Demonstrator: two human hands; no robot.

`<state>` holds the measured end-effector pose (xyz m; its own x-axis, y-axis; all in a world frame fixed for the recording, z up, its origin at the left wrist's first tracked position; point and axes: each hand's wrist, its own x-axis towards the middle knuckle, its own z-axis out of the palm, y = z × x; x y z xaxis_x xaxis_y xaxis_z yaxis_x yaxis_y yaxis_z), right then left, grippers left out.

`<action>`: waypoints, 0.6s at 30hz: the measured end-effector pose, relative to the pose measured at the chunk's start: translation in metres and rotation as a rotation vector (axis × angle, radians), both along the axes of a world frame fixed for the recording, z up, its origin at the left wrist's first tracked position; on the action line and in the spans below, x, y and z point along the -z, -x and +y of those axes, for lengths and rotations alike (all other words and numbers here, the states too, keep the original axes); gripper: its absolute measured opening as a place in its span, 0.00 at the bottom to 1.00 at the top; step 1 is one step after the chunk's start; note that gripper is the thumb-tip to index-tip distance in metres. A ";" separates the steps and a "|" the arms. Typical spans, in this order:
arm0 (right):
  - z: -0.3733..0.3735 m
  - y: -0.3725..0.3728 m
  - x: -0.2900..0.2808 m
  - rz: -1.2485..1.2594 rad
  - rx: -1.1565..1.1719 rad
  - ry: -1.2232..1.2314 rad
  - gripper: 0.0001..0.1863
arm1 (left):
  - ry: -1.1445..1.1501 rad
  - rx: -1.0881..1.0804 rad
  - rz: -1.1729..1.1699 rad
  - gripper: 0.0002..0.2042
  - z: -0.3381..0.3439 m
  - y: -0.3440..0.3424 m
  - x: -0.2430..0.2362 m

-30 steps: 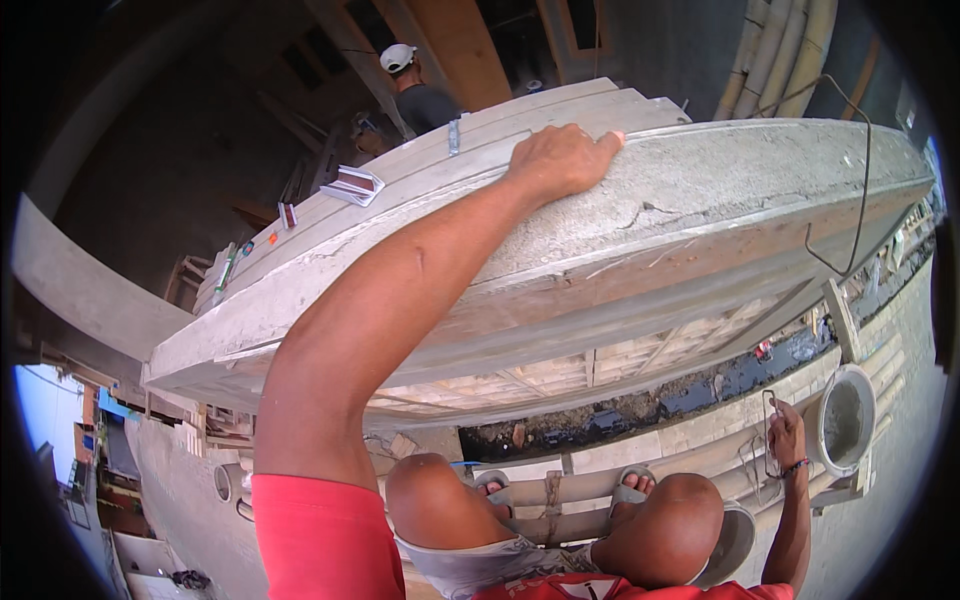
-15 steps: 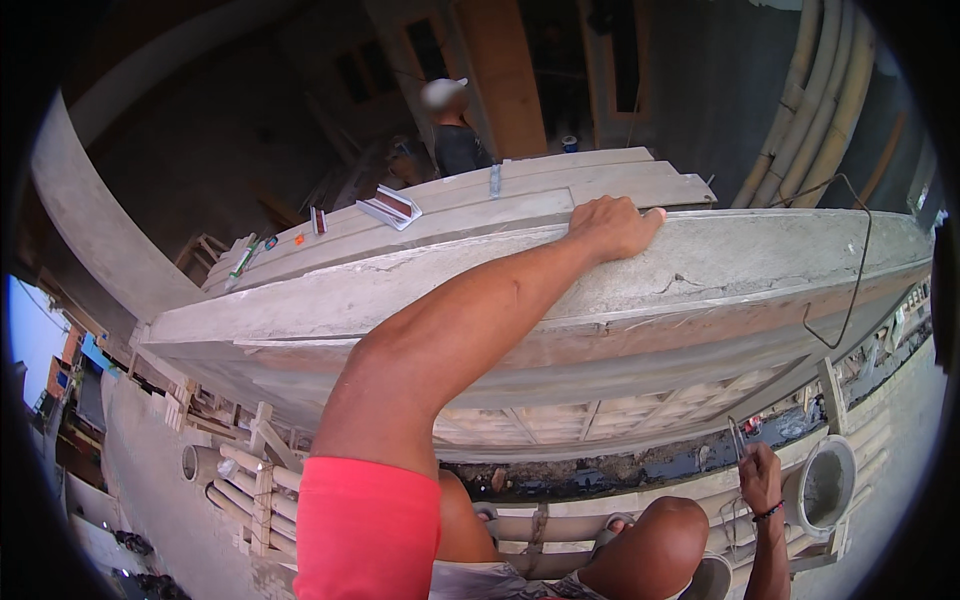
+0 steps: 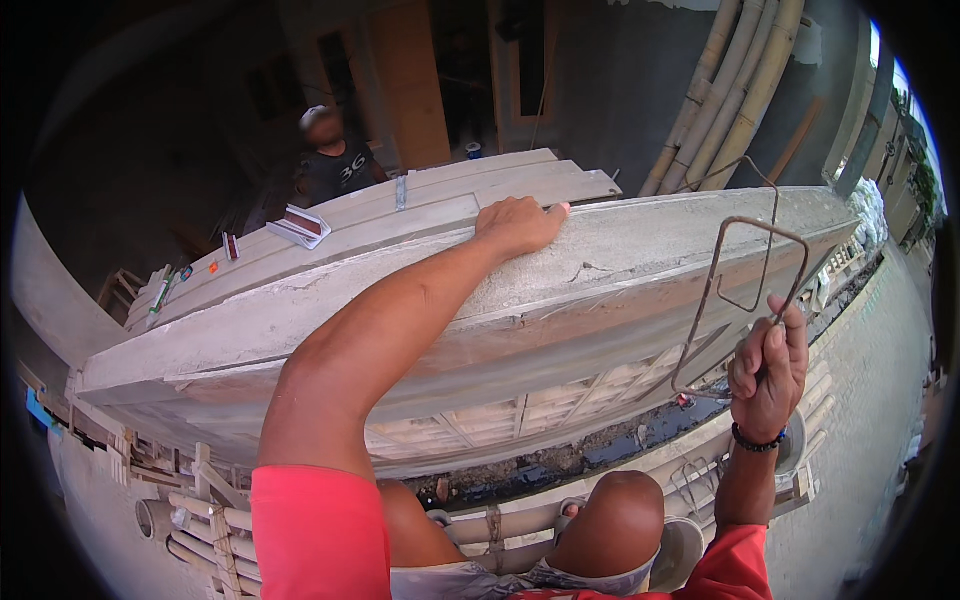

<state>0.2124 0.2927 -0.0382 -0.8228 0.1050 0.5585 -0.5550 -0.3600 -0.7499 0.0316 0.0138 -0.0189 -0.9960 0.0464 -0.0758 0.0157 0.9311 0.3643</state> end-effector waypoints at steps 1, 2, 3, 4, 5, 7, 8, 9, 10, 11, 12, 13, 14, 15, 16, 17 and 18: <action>-0.014 0.018 -0.019 0.004 -0.035 0.037 0.16 | -0.003 0.009 -0.011 0.35 -0.001 -0.001 0.000; -0.027 0.036 -0.038 0.009 -0.067 0.072 0.16 | -0.008 0.020 -0.021 0.37 -0.001 -0.002 -0.001; -0.039 0.055 -0.051 0.006 -0.118 0.124 0.15 | -0.018 0.037 -0.030 0.39 0.004 -0.001 0.000; -0.051 0.076 -0.057 -0.037 -0.145 0.140 0.15 | -0.034 0.037 -0.011 0.40 0.004 -0.001 0.002; -0.065 0.098 -0.061 -0.054 -0.168 0.141 0.14 | -0.042 0.026 0.012 0.42 0.000 -0.003 0.002; -0.088 0.134 -0.068 -0.157 -0.147 0.141 0.12 | -0.060 0.014 0.047 0.44 -0.005 -0.003 0.001; -0.096 0.151 -0.065 -0.195 -0.158 0.138 0.11 | -0.067 0.007 0.054 0.45 -0.004 -0.001 0.003; -0.104 0.162 -0.062 -0.211 -0.136 0.147 0.11 | -0.073 -0.004 0.058 0.46 -0.005 -0.002 0.004; -0.110 0.172 -0.062 -0.225 -0.113 0.150 0.10 | -0.078 0.003 0.051 0.46 -0.004 -0.004 0.001; -0.114 0.179 -0.060 -0.239 -0.089 0.152 0.09 | -0.084 0.010 0.045 0.46 -0.002 -0.005 -0.001; -0.117 0.187 -0.056 -0.227 -0.039 0.124 0.09 | -0.087 0.010 0.037 0.47 -0.003 -0.006 -0.002; -0.119 0.192 -0.054 -0.237 -0.032 0.137 0.09 | -0.101 0.004 0.038 0.47 -0.003 -0.008 -0.003; -0.120 0.195 -0.052 -0.248 -0.024 0.149 0.09 | -0.115 0.001 0.039 0.47 -0.003 -0.008 -0.004; -0.121 0.198 -0.050 -0.258 -0.011 0.160 0.09 | -0.132 0.000 0.040 0.47 -0.003 -0.009 -0.004; -0.122 0.200 -0.046 -0.252 -0.005 0.155 0.10 | -0.129 0.001 0.041 0.47 -0.004 -0.009 -0.005; -0.124 0.201 -0.042 -0.244 -0.028 0.149 0.10 | -0.126 0.003 0.043 0.47 -0.004 -0.010 -0.005; -0.125 0.200 -0.039 -0.238 -0.046 0.144 0.10 | -0.122 0.009 0.042 0.47 -0.004 -0.010 -0.005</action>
